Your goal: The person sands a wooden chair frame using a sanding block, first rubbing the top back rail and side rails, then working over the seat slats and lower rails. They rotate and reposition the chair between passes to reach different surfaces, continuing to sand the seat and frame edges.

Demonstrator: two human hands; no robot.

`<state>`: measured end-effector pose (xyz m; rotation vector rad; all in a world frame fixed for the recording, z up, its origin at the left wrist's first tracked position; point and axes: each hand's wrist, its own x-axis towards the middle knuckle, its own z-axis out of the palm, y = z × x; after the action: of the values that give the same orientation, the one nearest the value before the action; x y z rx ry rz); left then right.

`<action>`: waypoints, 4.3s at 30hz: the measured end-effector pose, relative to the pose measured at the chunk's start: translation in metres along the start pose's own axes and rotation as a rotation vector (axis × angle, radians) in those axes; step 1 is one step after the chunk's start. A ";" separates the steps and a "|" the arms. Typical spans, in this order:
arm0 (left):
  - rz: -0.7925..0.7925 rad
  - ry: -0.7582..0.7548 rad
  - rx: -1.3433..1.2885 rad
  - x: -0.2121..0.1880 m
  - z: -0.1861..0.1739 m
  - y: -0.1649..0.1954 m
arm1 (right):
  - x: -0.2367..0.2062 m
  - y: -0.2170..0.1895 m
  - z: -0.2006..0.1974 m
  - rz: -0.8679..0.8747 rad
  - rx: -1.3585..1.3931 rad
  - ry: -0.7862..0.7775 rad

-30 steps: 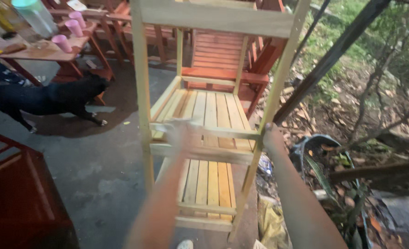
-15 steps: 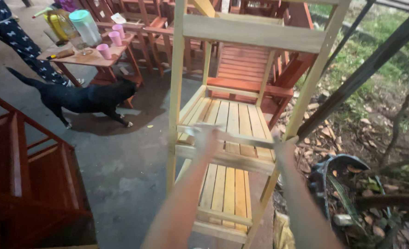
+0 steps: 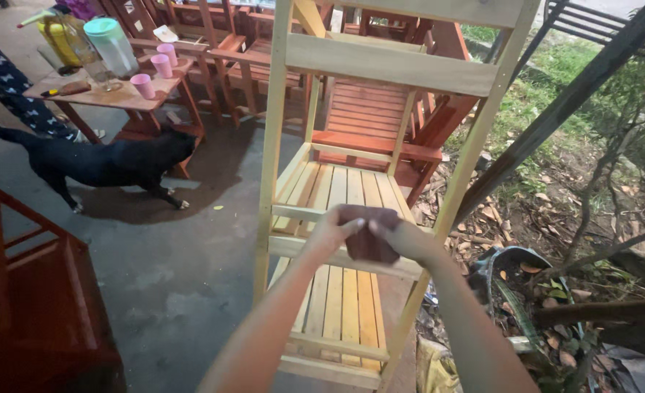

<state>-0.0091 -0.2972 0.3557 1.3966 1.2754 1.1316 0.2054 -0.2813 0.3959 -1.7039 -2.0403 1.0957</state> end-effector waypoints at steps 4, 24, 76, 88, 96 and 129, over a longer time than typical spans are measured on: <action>0.345 0.675 0.816 0.050 -0.047 -0.083 | 0.048 0.032 0.024 -0.104 -0.269 0.604; 0.148 0.474 0.365 0.044 -0.073 -0.096 | 0.085 -0.041 0.108 -0.298 -0.467 0.095; 0.018 0.360 0.353 0.185 -0.101 -0.208 | 0.283 0.009 0.122 -0.223 -0.404 -0.004; -0.015 0.238 0.249 0.246 -0.119 -0.253 | 0.245 0.145 0.002 -0.091 -0.599 0.512; 0.009 0.348 -0.005 0.254 -0.106 -0.283 | 0.300 0.052 0.177 -0.530 -0.340 0.923; 0.164 -0.384 1.075 0.335 0.031 -0.211 | 0.379 0.304 0.069 0.094 1.838 0.854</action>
<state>0.0012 0.0484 0.1604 2.3757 1.5509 0.1549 0.2787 0.0514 0.0428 -0.8072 -0.0222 1.1673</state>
